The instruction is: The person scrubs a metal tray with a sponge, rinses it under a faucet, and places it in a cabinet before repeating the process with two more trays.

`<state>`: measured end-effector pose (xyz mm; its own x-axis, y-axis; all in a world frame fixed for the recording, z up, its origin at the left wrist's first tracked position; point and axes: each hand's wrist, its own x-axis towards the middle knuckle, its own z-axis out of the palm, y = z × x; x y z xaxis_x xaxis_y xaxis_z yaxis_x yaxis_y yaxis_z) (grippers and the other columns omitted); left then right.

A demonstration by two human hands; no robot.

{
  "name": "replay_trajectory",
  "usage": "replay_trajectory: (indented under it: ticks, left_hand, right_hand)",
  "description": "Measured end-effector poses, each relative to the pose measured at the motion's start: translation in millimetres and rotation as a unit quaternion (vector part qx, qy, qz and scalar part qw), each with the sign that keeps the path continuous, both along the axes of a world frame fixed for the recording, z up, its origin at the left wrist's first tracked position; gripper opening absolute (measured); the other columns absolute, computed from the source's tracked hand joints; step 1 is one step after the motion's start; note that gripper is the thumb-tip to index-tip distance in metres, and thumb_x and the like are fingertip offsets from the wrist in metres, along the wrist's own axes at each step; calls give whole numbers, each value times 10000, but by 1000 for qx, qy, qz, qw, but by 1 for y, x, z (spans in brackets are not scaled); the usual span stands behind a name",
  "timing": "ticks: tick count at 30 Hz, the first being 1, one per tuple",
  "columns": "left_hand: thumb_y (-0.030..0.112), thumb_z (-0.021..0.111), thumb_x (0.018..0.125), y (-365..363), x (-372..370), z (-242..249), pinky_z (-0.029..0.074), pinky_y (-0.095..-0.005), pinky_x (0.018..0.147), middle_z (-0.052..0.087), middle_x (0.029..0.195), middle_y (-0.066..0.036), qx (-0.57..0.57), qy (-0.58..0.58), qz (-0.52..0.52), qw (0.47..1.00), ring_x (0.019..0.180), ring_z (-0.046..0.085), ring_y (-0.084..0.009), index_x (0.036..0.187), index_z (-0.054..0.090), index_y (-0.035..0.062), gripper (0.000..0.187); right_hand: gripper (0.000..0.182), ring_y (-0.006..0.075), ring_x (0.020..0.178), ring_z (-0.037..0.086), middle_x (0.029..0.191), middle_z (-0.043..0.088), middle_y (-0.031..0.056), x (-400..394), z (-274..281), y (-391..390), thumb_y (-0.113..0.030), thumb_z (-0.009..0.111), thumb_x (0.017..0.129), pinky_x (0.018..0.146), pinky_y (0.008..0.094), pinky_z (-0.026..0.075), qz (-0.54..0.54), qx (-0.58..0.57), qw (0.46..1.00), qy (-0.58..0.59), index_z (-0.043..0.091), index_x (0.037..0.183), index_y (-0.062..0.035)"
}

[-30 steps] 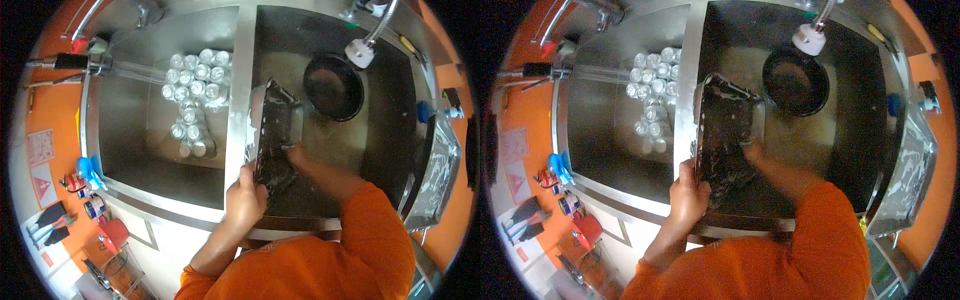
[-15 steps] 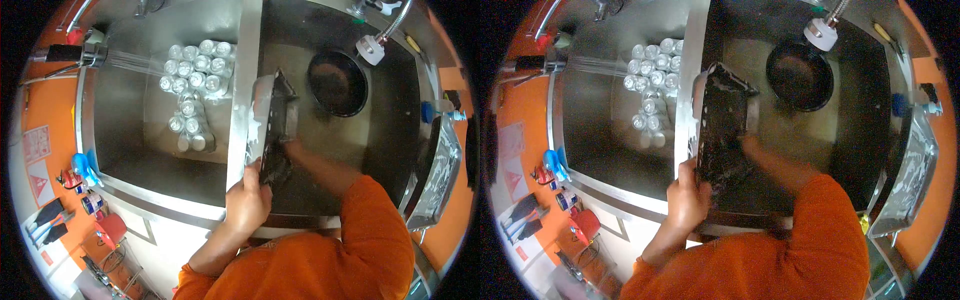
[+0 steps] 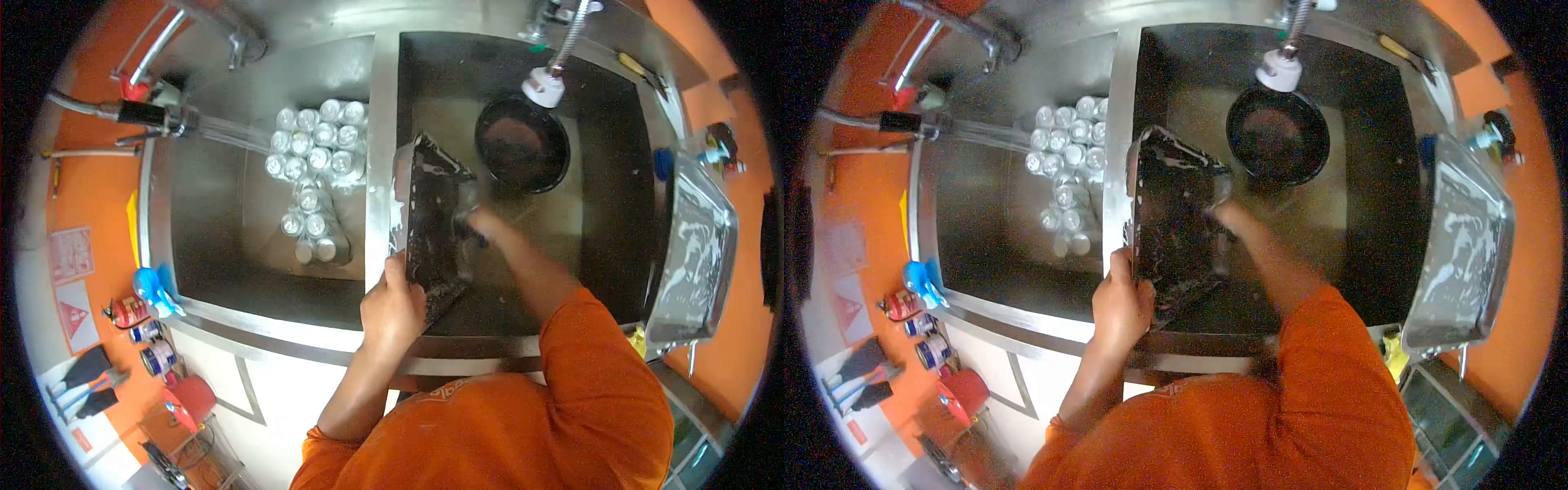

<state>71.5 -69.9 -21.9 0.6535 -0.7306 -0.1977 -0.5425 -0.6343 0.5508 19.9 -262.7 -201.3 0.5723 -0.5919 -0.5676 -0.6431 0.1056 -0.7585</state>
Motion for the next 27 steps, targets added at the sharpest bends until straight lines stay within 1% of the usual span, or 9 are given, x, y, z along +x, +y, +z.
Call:
replay_trajectory:
  ticks: [4,8,9,14,17,20,23,25,27]
  left_hand:
    - [66,488,703,4,-8,-2,451,-459,567,547,899,-248,1,-41,5,999,658,563,-385,1132,347,9,455]
    - [85,493,712,1,-13,3,449,-459,565,550,947,-200,11,-80,25,996,670,569,-369,1150,354,40,462]
    - [90,494,713,0,-14,6,450,-459,566,550,955,-192,16,-91,32,995,673,570,-365,1152,357,46,461]
    - [133,523,737,10,-25,0,453,-455,634,567,946,-181,67,-121,40,990,726,565,-382,1176,332,111,479]
    - [99,468,731,16,-29,-8,455,-465,605,574,871,-189,41,-113,50,991,709,570,-376,1086,389,39,369]
    - [94,468,732,18,-29,-12,446,-466,609,577,826,-204,16,-98,57,993,712,565,-387,1061,394,43,341]
    - [87,480,732,18,-27,-8,436,-461,610,573,842,-214,-41,-48,58,996,721,562,-391,1067,392,54,348]
    - [76,506,722,18,-26,-6,435,-450,623,571,838,-219,-44,-2,71,996,760,560,-393,1061,382,55,362]
    - [78,515,720,18,-22,0,436,-447,634,570,833,-223,-23,39,78,996,784,558,-395,1059,375,53,368]
  right_hand:
    - [253,175,611,543,760,580,61,-24,31,-48,-302,551,789,489,326,426,-110,130,977,-127,566,890,-71]
    - [259,185,717,598,863,603,60,-60,113,-35,-313,507,823,545,357,492,-262,374,856,-240,545,998,-126]
    - [276,194,771,603,935,597,60,-71,94,-35,-310,499,828,593,374,508,-210,442,816,-306,521,1053,-153]
    - [372,192,740,587,909,568,59,-99,127,-10,-244,523,806,503,339,481,-168,377,848,-332,403,1145,-151]
    - [367,188,707,576,839,562,50,-100,114,-14,-200,510,806,465,308,458,-157,193,949,-195,382,1139,-116]
    - [394,150,705,572,819,569,64,-101,47,-24,-220,517,801,460,289,451,-5,83,996,-16,379,1140,-74]
    - [399,193,709,572,792,558,111,-75,47,-10,-223,552,785,505,322,455,135,21,991,5,363,1093,-55]
    - [386,296,776,576,847,562,182,-45,20,4,-222,555,790,630,384,452,231,-181,955,-28,362,1060,-25]
    - [416,373,906,537,974,537,255,-22,22,26,-200,523,806,765,402,419,204,-165,964,35,355,1126,5]
